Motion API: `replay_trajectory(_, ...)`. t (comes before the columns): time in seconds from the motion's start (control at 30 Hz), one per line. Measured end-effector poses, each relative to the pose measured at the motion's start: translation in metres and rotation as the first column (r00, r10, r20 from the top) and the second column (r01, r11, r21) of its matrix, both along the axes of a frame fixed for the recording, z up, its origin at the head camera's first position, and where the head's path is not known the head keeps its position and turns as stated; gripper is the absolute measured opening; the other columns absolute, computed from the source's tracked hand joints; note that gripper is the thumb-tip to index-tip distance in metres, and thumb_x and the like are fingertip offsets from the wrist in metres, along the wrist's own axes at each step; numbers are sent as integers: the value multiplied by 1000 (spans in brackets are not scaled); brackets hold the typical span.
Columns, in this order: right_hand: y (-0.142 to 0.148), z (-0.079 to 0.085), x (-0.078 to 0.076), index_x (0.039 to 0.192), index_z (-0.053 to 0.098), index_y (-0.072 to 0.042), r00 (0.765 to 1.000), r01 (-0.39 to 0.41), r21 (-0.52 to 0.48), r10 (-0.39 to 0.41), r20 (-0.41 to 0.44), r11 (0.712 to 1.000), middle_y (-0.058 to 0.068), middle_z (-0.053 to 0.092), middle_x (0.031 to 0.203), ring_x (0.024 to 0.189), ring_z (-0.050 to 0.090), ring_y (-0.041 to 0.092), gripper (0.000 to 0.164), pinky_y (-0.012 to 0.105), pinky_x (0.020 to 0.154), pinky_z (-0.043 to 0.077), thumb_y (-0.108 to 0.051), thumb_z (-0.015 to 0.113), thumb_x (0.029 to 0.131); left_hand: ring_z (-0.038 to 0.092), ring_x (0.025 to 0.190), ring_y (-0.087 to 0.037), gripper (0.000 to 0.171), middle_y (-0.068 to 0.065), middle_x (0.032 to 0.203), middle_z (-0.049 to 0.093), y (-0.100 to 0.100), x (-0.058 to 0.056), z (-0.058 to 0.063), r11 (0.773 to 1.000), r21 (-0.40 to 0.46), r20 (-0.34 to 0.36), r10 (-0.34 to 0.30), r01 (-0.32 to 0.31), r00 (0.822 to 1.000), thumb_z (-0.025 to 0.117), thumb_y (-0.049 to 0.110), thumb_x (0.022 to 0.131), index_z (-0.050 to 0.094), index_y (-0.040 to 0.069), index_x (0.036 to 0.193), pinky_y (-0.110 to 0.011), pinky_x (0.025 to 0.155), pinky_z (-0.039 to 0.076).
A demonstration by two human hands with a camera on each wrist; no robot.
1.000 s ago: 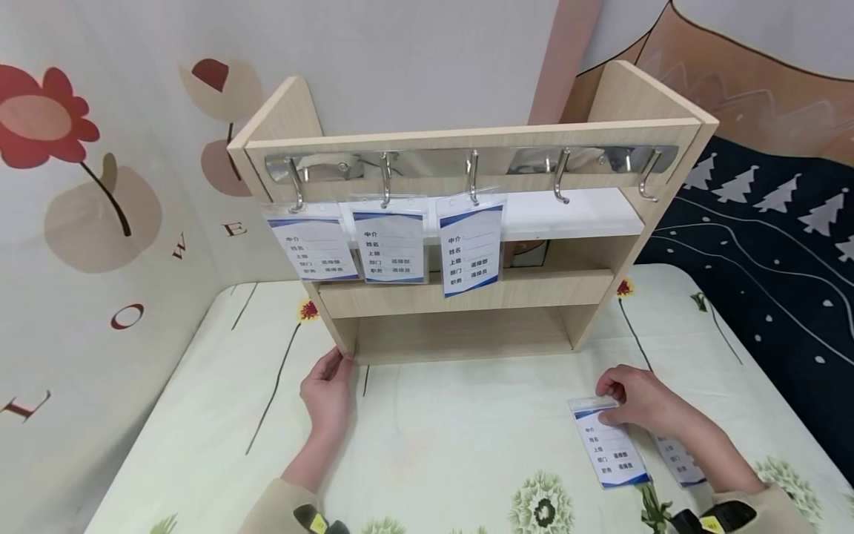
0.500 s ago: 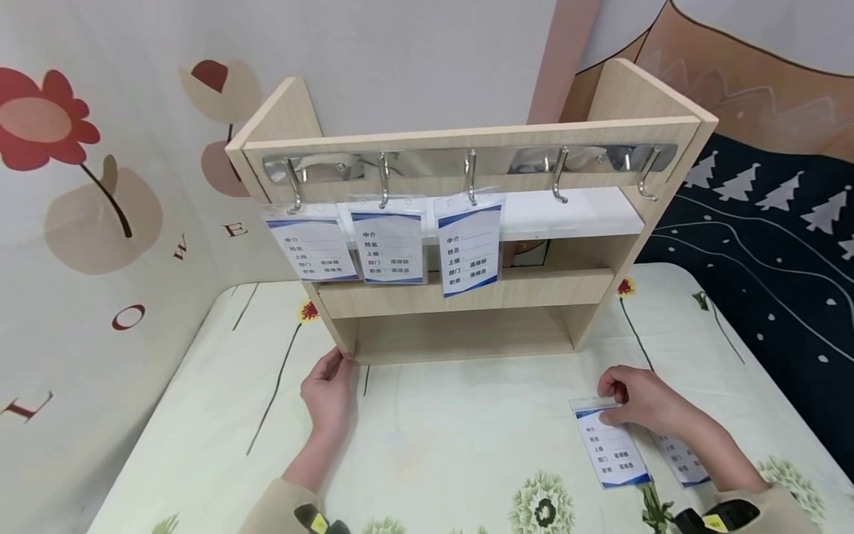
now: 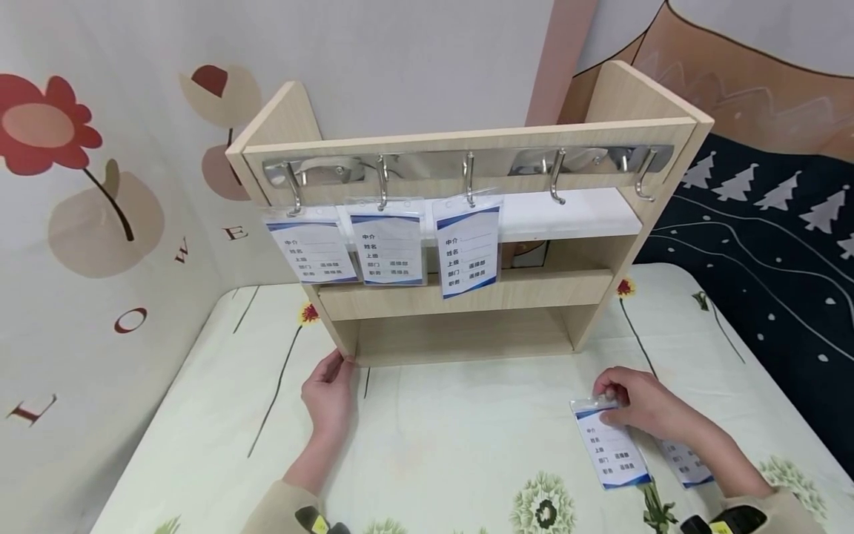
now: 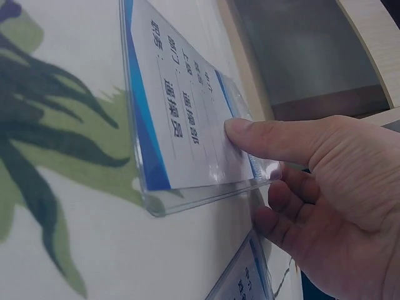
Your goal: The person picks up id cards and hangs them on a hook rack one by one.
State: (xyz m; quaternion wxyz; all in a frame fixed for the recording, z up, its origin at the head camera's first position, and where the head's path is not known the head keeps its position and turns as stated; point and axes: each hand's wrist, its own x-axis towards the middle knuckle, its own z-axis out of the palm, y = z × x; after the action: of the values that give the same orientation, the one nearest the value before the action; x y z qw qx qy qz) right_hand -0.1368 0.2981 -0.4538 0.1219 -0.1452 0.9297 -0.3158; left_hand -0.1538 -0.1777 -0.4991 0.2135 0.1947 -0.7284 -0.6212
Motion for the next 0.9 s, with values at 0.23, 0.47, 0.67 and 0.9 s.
replay_trajectory(0.23,-1,-1,2,99,66,-15,998,-9,12,10,-65,1000,-5,54,87,80,47,13,29,25,65,42,-5,86,80,63,92,10,28,-22,124,69,-1,0,-1,1000,5,-18,0,0,1000,66,2,98,69,-4,126,-9,83,53)
replay_trajectory(0.47,-3,1,3,101,69,-13,999,10,-24,-10,-38,1000,-4,59,89,80,50,13,25,24,65,46,-1,82,84,63,91,10,29,-23,124,69,-1,-1,-1,1000,7,-12,-1,1,1000,66,2,98,69,-4,126,-9,82,54)
replay_trajectory(0.67,-6,3,4,104,72,-11,1000,11,-20,-11,20,1000,-4,68,94,81,57,13,22,24,68,51,-2,80,86,63,91,10,28,-22,124,69,-1,-2,-1,1000,6,-7,-1,1,1000,66,2,98,69,-3,126,-9,82,53)
replay_trajectory(0.9,-9,5,5,105,72,-11,1000,-5,-23,4,-12,1000,-4,69,97,83,58,12,23,24,69,53,1,78,86,63,93,9,29,-22,126,69,-1,-1,-1,1000,12,-3,-8,8,1000,65,3,99,69,-3,127,-9,83,53)
